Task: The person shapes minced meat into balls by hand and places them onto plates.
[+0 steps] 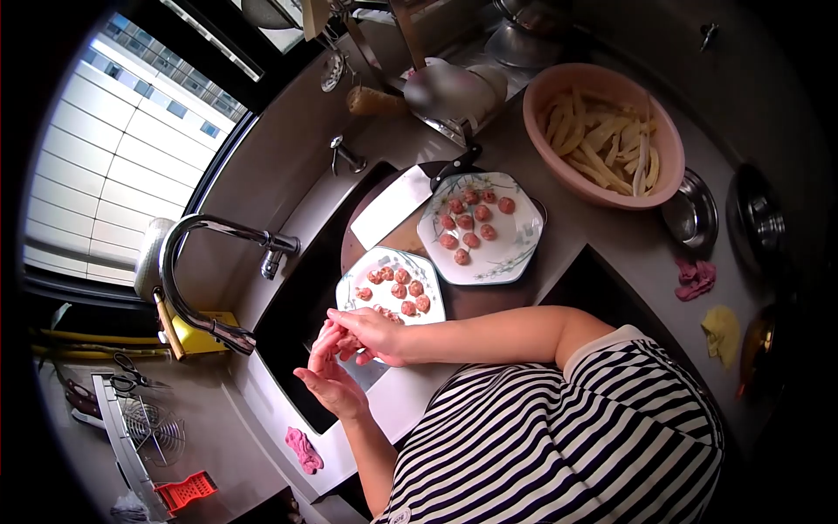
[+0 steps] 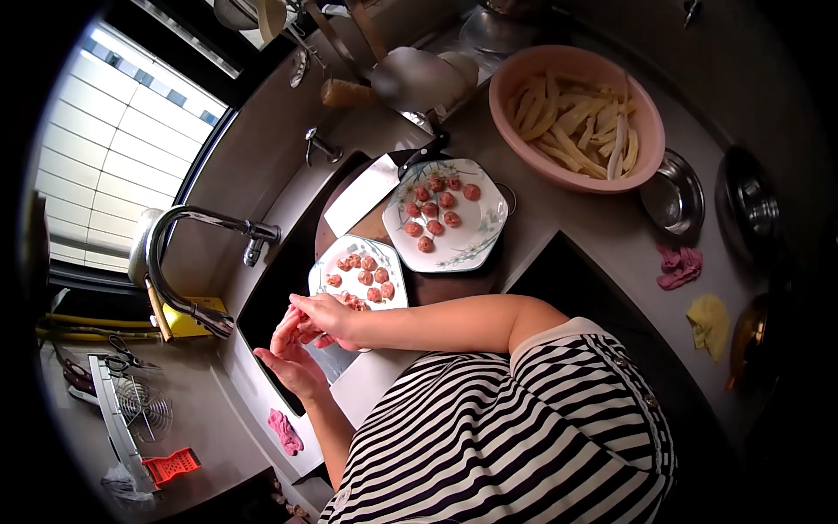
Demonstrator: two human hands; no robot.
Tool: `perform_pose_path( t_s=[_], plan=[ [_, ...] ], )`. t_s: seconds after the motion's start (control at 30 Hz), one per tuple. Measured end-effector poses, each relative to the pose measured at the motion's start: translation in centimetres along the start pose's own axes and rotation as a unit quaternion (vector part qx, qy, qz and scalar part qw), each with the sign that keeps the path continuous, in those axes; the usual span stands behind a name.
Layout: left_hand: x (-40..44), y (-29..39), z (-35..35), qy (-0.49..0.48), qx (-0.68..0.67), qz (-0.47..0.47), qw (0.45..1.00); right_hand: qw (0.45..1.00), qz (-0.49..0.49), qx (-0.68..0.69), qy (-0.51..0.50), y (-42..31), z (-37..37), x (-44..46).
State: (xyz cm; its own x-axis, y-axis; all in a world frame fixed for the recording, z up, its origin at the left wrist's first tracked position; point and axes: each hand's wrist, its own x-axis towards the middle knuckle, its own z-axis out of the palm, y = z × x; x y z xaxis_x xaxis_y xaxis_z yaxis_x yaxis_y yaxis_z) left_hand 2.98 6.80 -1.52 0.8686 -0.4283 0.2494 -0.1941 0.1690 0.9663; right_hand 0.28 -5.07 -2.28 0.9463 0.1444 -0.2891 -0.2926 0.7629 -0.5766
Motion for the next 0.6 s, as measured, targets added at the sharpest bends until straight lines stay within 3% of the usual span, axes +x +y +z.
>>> perform_pose_path(
  t_s=[0.17, 0.27, 0.3, 0.33, 0.4, 0.47, 0.53, 0.57, 0.6],
  plan=[
    [0.0, 0.7, 1.2, 0.062, -0.073, 0.003, 0.995, 0.997, 0.022, 0.068, 0.016, 0.6, -0.6, 1.5],
    [0.1, 0.2, -0.3, 0.083, -0.165, -0.044, 0.982, 0.993, -0.099, -0.060, -0.021, 0.2, -0.1, 0.7],
    [0.0, -0.9, -1.9, 0.052, -0.225, -0.070, 0.970, 0.954, -0.281, -0.071, -0.073, 0.8, 1.1, 1.1],
    [0.1, -1.1, -2.2, 0.021, -0.284, -0.095, 0.954, 0.917, -0.355, -0.179, -0.033, 0.8, 1.3, 1.0],
    [-0.7, -1.8, -1.7, 0.127, -0.339, -0.194, 0.912, 0.728, -0.522, -0.444, 0.014, 0.4, 1.0, 0.2],
    [-2.0, -1.5, 0.1, 0.101, -0.377, -0.184, 0.902, 0.581, -0.572, -0.579, 0.012, 0.7, 1.2, 0.0],
    [-2.0, -1.8, -0.2, 0.085, -0.389, -0.203, 0.895, 0.532, -0.580, -0.616, 0.002, 1.6, 0.9, 0.1],
    [-1.9, -1.9, -0.5, 0.077, -0.394, -0.211, 0.891, 0.482, -0.626, -0.613, 0.003, 1.7, 0.8, 0.3],
    [-1.7, -2.2, -0.9, 0.069, -0.400, -0.220, 0.887, 0.507, -0.627, -0.592, -0.001, 1.8, 0.7, 0.3]
  ],
)
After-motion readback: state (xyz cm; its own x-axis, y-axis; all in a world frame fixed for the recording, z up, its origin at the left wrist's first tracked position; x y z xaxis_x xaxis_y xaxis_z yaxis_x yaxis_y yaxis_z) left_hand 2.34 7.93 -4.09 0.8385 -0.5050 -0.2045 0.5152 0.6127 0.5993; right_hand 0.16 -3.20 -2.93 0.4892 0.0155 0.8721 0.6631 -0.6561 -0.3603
